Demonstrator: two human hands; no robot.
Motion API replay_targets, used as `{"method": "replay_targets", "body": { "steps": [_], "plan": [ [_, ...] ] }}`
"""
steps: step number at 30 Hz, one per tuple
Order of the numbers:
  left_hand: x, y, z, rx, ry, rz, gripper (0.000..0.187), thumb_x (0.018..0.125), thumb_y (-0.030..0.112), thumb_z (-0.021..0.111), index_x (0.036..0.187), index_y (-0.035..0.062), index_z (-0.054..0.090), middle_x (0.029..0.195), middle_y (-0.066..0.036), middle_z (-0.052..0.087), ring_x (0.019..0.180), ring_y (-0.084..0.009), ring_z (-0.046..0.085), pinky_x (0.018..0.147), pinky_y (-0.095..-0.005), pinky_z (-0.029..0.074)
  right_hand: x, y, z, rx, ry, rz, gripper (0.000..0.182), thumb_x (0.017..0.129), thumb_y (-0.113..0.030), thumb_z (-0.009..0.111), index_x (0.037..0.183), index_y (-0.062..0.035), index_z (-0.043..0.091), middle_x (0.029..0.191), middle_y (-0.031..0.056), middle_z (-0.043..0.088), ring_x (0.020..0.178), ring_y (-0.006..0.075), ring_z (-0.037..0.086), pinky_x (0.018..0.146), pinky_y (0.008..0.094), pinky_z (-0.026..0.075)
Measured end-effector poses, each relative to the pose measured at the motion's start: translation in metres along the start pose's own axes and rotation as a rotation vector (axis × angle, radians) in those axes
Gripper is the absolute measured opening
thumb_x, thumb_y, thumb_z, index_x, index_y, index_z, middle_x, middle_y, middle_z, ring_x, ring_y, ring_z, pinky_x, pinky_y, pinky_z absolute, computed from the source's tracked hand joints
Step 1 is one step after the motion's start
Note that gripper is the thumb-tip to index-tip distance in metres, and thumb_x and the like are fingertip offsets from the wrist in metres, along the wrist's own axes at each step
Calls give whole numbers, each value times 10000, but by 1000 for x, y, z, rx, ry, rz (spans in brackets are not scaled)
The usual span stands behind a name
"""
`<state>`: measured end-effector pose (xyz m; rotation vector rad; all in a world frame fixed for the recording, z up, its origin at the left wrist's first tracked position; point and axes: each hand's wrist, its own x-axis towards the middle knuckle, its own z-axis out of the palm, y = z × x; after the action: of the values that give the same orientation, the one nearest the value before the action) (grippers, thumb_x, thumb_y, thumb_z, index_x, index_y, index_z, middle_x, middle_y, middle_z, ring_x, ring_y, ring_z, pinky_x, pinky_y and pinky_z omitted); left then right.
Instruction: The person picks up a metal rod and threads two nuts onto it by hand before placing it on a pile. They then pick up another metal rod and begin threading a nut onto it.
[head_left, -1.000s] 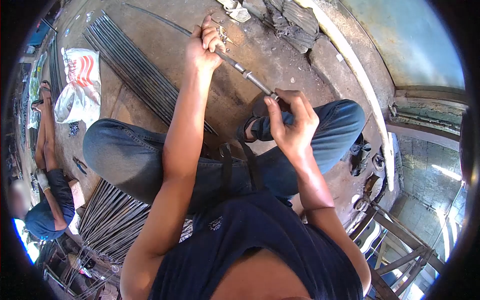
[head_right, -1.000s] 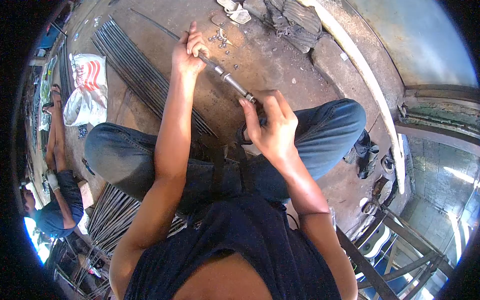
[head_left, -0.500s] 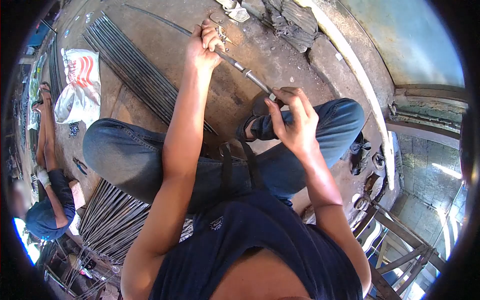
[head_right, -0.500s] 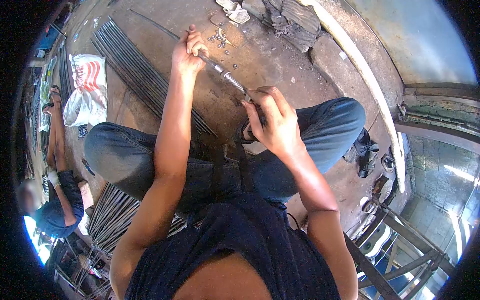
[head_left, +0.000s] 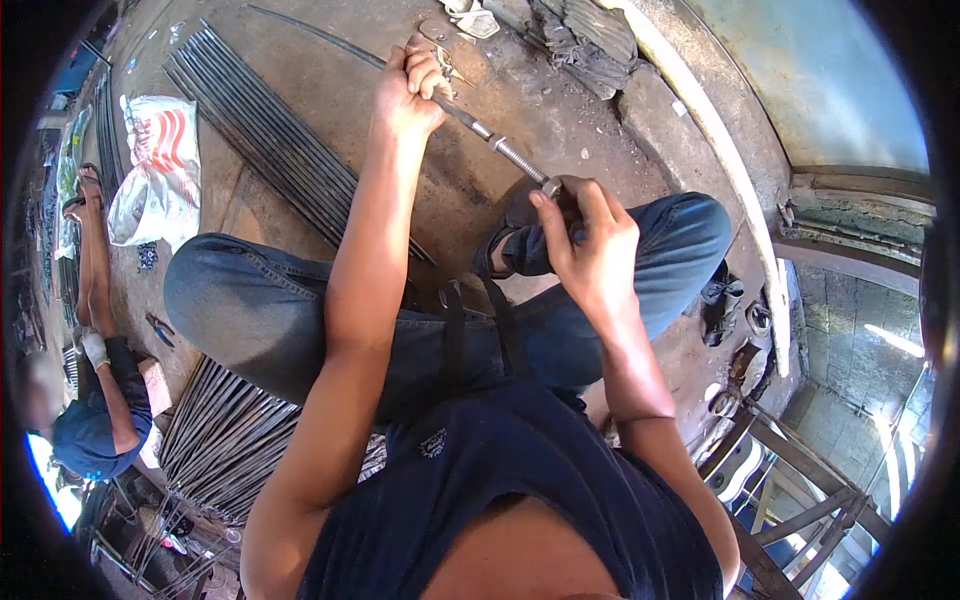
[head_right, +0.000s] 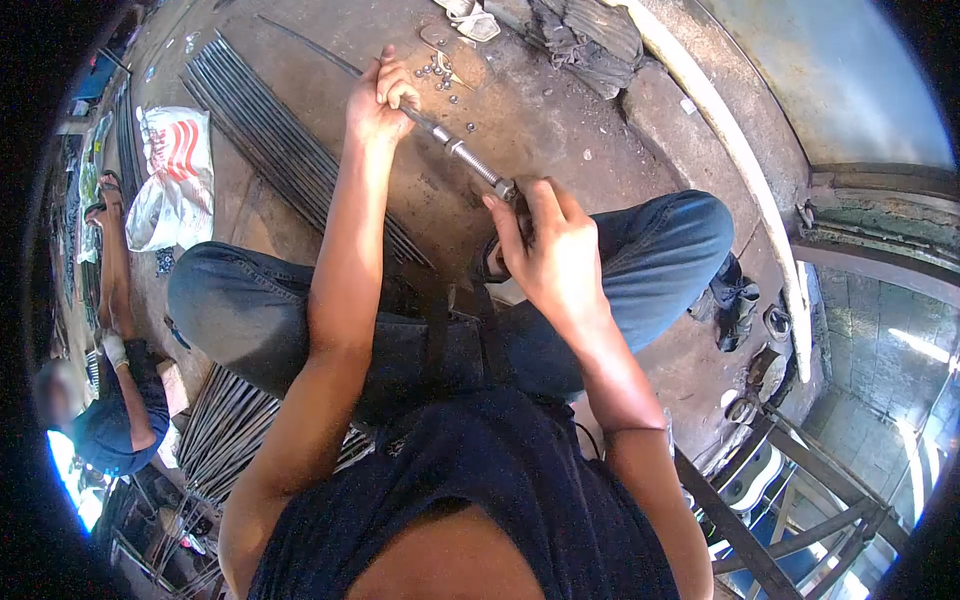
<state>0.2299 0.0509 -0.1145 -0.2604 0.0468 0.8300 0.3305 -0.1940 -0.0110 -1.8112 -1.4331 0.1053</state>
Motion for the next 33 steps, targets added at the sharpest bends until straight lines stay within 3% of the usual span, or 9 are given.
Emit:
{"method": "replay_targets", "body": {
  "steps": [6, 10, 12, 17, 20, 25, 28, 30, 33],
  "plan": [
    [1, 3, -3, 28, 4, -51, 532, 1043, 442, 296, 918, 3, 570, 572, 33, 315, 402, -70, 261, 370, -226, 216, 13, 3, -11, 60, -289, 300, 337, 927, -297, 622, 885, 36, 595, 645, 232, 565, 582, 380, 617, 547, 430, 460],
    [1, 5, -3, -21, -26, -92, 542, 1042, 452, 287, 923, 5, 568, 568, 39, 297, 403, -70, 254, 370, -224, 215, 15, -7, -10, 181, -107, 81, 358, 943, -296, 606, 836, 46, 612, 570, 231, 537, 524, 298, 613, 556, 409, 459],
    [0, 1, -1, -41, -35, -108, 545, 1042, 453, 287, 913, 5, 569, 568, 42, 293, 403, -70, 253, 369, -224, 215, 14, -2, -17, 22, -330, 251, 250, 896, -196, 664, 992, 23, 589, 688, 97, 601, 593, 140, 548, 561, 320, 448],
    [0, 0, 1, 40, -7, 1, 427, 1065, 311, 288, 1014, -18, 556, 566, 24, 316, 392, -68, 256, 358, -213, 210, 11, 2, 3, 222, 75, -63, 236, 906, -176, 652, 847, 45, 596, 659, 106, 562, 574, 150, 532, 530, 304, 425],
    [1, 5, -2, -17, -57, -100, 522, 1047, 428, 295, 961, 5, 589, 589, 37, 319, 414, -71, 277, 375, -223, 227, 4, 16, -15, -49, -326, 127, 311, 790, -95, 743, 1027, 8, 569, 851, 152, 608, 692, 265, 624, 629, 350, 501],
    [-1, 5, 0, 35, -3, -58, 498, 1050, 409, 303, 949, 10, 586, 587, 37, 320, 412, -70, 273, 376, -221, 233, 7, 12, 2, 126, 1, -188, 228, 845, -140, 711, 943, 24, 587, 728, 145, 620, 623, 262, 629, 600, 345, 502],
    [-2, -1, 4, 38, 16, -37, 456, 1056, 367, 300, 995, 0, 563, 581, 32, 314, 404, -70, 260, 368, -220, 214, 0, 24, -7, 143, -265, 196, 310, 771, -43, 745, 1017, 8, 562, 912, 146, 608, 740, 240, 625, 646, 329, 510],
    [-3, 0, 4, 65, 53, 17, 423, 1062, 330, 295, 1039, -12, 543, 575, 26, 309, 396, -71, 249, 361, -221, 195, 3, 11, 1, 214, -145, 210, 249, 783, -42, 735, 979, -3, 585, 908, 143, 610, 738, 243, 627, 638, 330, 513],
    [-3, -2, 4, 25, 9, -13, 423, 1062, 331, 296, 1034, -11, 543, 575, 29, 308, 396, -71, 248, 362, -220, 196, 5, 20, 11, 130, 92, -254, 170, 837, -97, 714, 949, -20, 613, 755, 110, 623, 609, 240, 612, 584, 321, 504]
  ]
}}
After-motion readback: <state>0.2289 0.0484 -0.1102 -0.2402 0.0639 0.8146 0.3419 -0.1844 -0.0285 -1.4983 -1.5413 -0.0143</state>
